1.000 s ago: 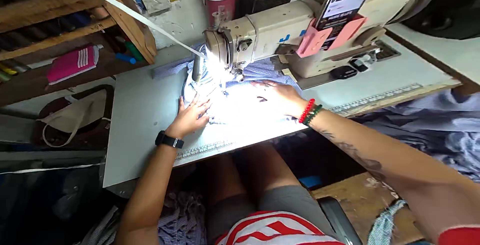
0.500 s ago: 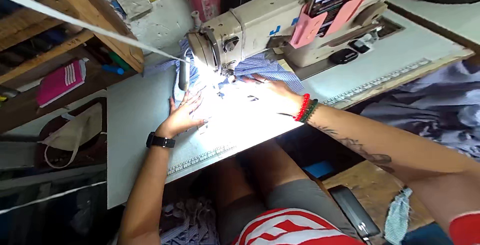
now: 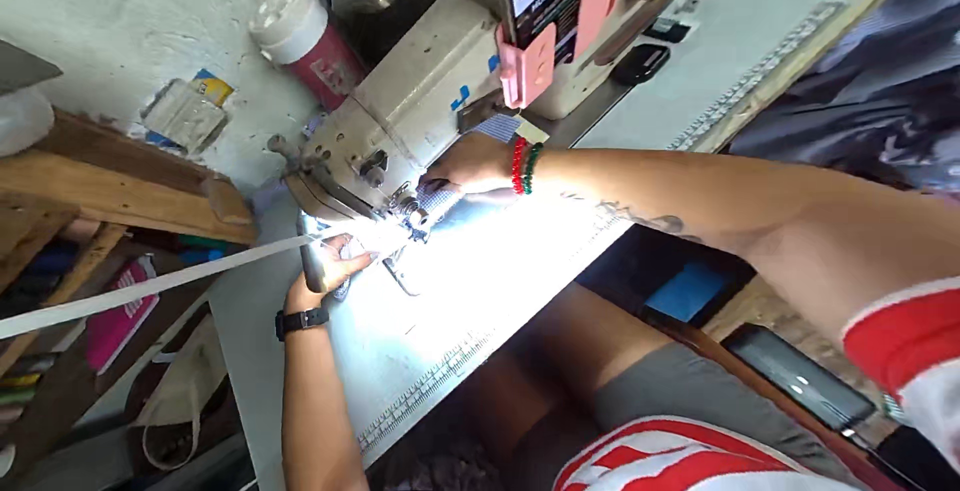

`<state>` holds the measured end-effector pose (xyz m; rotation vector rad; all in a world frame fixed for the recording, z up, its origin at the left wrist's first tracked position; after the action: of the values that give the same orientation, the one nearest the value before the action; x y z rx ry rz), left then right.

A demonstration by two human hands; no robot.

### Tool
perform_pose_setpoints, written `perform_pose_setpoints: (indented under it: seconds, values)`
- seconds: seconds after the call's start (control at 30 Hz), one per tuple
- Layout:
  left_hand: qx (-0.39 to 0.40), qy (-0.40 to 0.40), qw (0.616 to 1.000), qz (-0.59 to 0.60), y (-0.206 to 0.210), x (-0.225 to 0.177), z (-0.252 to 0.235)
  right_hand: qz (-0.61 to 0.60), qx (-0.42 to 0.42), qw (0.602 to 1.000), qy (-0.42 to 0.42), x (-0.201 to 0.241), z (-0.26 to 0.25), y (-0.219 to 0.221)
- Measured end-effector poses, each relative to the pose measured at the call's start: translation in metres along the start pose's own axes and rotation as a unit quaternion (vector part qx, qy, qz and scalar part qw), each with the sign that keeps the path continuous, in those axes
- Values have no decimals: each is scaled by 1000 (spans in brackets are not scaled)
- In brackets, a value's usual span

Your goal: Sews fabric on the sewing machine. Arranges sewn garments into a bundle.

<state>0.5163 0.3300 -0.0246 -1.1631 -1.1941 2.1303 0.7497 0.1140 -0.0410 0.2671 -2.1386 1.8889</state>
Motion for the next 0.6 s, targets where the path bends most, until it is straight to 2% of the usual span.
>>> perform_pose_setpoints:
  seconds: [0.07,0.13,0.2,0.27,0.33,0.43,0.53,0.6]
  values:
    - [-72,-71,994,-50,-5,-28,4,-10,4,999,33,-3,-10,-5]
    - [-157,-124,974,-102,4,-56,0,-5,-34,995,89,4,-9,-18]
    - [-154,-107,975,-117,20,-67,-9,-8,-97,987,127,21,3,-33]
    - [-117,-130,978,-112,29,-63,-21,8,-116,988,104,32,15,-37]
    - [-134,-137,977,-91,33,-52,-32,30,-85,994,57,38,25,-19]
    - [-136,-170,973,-79,29,-65,-27,29,29,999,28,49,24,9]
    - [-124,-220,962,-100,28,-69,-24,30,27,999,25,53,-2,18]
    - [-122,-220,965,-70,30,-63,-31,-34,50,998,25,62,-18,11]
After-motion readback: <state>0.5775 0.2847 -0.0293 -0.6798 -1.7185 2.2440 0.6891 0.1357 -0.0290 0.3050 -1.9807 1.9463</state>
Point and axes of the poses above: each hand's wrist, its own z-axis away from the middle knuckle, its own y-axis out of the palm, x = y × z, the point moved 3 cm from there along -z, towards the middle knuckle, and after that the axes turned 1 degree about -x, right-handed, at the moved point
